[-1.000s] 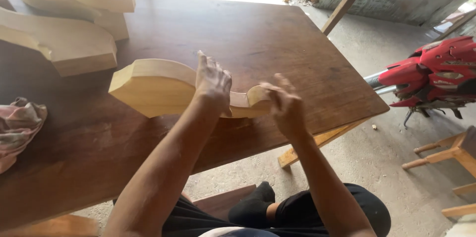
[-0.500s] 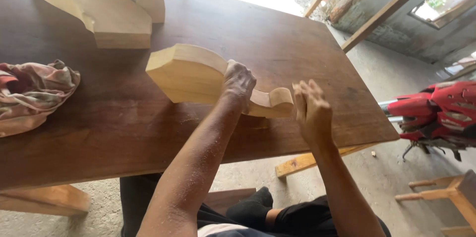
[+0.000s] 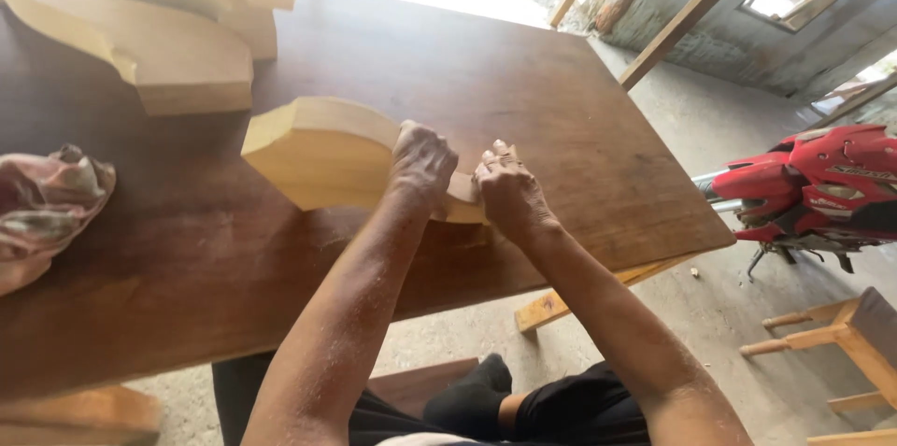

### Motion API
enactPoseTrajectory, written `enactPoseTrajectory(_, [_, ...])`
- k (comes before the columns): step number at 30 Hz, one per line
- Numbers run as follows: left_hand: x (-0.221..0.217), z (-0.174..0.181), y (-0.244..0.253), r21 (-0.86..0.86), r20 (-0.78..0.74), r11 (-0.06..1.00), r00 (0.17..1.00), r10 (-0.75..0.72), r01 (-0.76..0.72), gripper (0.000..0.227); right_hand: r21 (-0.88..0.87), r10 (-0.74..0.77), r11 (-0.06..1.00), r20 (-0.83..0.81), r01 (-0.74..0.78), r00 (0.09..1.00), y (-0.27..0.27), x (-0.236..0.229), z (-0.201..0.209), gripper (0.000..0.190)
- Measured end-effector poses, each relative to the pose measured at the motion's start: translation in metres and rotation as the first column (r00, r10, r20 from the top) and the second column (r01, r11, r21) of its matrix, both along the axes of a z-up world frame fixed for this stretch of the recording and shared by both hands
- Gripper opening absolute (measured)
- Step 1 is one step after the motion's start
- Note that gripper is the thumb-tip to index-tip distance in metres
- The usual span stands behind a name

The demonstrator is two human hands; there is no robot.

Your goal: The recorder is sanding a curved wooden furniture component by hand using sandpaper.

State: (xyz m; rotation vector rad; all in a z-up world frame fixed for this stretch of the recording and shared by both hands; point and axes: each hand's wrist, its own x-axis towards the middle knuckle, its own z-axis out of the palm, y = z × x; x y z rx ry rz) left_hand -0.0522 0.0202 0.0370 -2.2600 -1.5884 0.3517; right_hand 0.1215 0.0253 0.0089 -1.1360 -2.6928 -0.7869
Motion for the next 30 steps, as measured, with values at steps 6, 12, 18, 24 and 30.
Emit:
enactPoseTrajectory(6, [0.003,-0.02,0.004,-0.017,-0.001,0.999,0.999,0.033,-0.033,0.078,0.162,0.09,0.982,0.07,-0.1,0.993,-0.026,0.025,-0.013,0.029])
enactPoseTrajectory(12, [0.002,-0.02,0.011,-0.011,-0.039,0.998,0.997,0.06,-0.061,0.085,0.073,-0.059,0.996,0.129,0.05,0.99,-0.011,0.008,0.005,0.032])
enactPoseTrajectory(18, [-0.011,-0.044,0.001,-0.04,-0.052,0.996,0.996,0.074,-0.076,0.086,0.196,0.086,0.977,-0.013,-0.082,0.996,-0.024,0.024,-0.027,0.029])
enactPoseTrajectory(24, [0.003,-0.029,0.01,0.031,-0.039,0.998,0.998,0.054,-0.053,0.087,0.046,-0.012,0.999,0.051,0.01,0.999,-0.028,0.015,-0.002,0.027])
enactPoseTrajectory(30, [0.004,-0.017,0.003,0.047,-0.033,0.999,0.999,0.013,-0.011,0.083,0.136,0.083,0.988,-0.057,-0.075,0.995,-0.018,0.019,-0.014,0.029])
